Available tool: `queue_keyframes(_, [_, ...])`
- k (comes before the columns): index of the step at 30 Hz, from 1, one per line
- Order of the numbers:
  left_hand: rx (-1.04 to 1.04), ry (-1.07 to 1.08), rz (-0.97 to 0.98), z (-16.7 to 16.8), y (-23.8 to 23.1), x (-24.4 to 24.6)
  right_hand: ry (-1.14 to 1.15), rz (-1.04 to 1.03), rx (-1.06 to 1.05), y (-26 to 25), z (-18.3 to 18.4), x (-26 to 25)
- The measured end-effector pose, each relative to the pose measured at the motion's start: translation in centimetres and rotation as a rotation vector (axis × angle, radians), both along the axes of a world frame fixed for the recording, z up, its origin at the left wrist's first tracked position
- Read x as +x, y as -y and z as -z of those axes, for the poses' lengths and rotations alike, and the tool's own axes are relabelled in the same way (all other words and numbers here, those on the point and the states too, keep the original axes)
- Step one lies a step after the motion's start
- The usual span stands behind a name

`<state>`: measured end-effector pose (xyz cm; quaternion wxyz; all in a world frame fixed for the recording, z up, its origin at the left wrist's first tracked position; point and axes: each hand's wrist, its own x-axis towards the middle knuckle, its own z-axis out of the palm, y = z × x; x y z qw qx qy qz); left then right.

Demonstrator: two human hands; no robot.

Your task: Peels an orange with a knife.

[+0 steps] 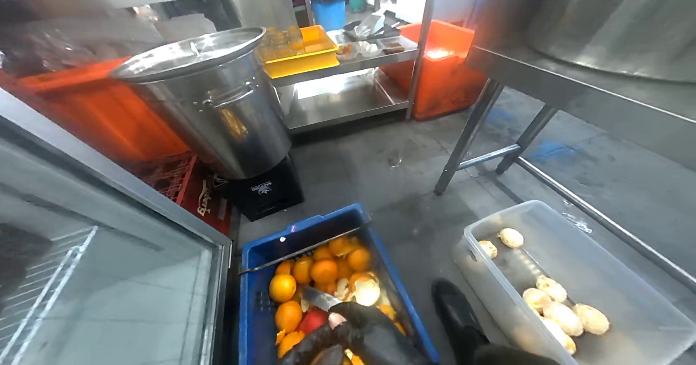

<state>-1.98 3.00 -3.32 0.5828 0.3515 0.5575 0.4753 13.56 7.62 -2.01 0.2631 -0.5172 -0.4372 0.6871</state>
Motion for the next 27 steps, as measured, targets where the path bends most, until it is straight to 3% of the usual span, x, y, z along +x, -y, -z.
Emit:
queue_keyframes(10, [0.081, -0.162, -0.046, 0.6, -0.3, 0.7, 0.065, -0.063, 0.010, 0.5, 0.5, -0.3])
queue_keyframes(17, [0.216, -0.338, -0.104, 0.0, -0.6, 1.0, -0.117, 0.088, 0.112, 2.1, -0.2, -1.3])
queue_keyframes(23, [0.111, -0.272, -0.105, 0.2, -0.6, 0.7, -0.196, 0.213, 0.391, 3.3, 1.3, -1.8])
queue_keyframes(27, [-0.141, -0.070, -0.087, -1.0, -0.6, 0.4, -0.111, 0.149, 0.610, 2.8, 1.2, -1.3])
